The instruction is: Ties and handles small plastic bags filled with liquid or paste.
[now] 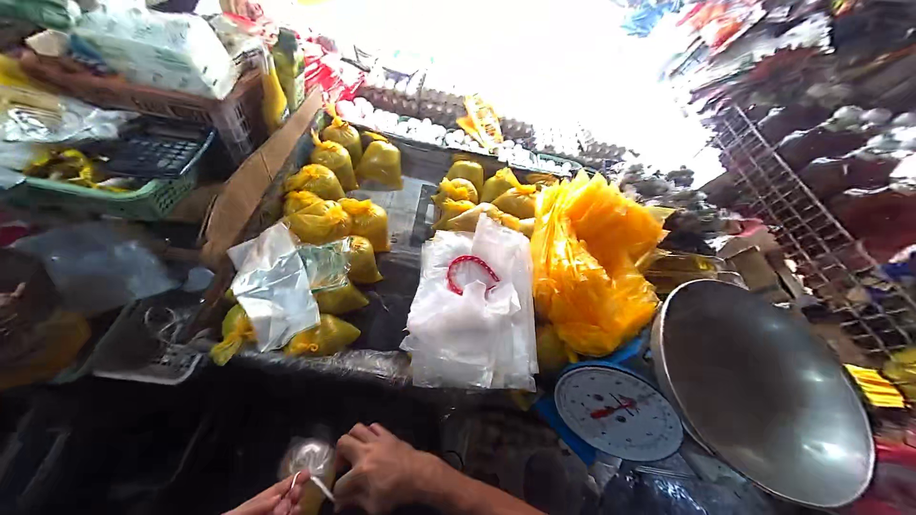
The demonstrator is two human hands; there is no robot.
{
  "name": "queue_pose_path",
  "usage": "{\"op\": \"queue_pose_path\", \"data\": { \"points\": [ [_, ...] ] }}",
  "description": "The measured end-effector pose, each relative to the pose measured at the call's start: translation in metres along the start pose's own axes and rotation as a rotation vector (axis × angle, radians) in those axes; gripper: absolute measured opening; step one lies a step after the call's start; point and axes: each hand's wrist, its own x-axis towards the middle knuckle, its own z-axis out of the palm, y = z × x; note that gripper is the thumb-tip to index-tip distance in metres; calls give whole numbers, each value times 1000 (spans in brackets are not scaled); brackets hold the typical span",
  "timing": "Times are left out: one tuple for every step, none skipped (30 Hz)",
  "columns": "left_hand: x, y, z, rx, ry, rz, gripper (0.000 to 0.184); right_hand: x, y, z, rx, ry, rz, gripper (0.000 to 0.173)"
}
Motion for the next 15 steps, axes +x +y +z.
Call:
{"op": "queue_pose_path", "data": {
  "points": [
    [1,4,8,32,-31,52,36,11,-10,1,21,65,-65,18],
    [2,9,15,208,-26,140,32,24,-18,-1,67,142,-120,17],
    [2,14,22,476,44,254,25,40,-22,-5,136,232,-161,18],
    [1,20,26,797,132,369,20,54,-25,-13,202,292,-176,19],
    [-1,27,30,1105,203,467,25,67,-26,-24,259,328,-169,22],
    [0,34,33,1323,259,581,30,76,-25,-34,308,356,-156,26],
    [4,41,33,1437,297,703,31,83,-25,-43,362,376,-143,27],
    [8,48,32,1449,327,787,33,89,-25,-49,420,400,-132,24],
    [11,58,31,1372,330,811,33,95,-25,-54,468,425,-124,16],
    [10,68,30,1232,297,785,33,100,-26,-59,484,430,-112,21],
    [8,77,29,1087,238,724,32,106,-26,-62,466,421,-80,31],
    [4,86,26,992,183,667,29,111,-27,-63,440,414,-39,28],
    [2,95,20,957,150,634,27,119,-28,-62,418,419,1,19],
    [1,104,13,979,142,625,27,127,-28,-60,392,425,37,12],
    [1,113,3,1036,156,646,26,136,-28,-56,371,425,62,15]
  ]
}}
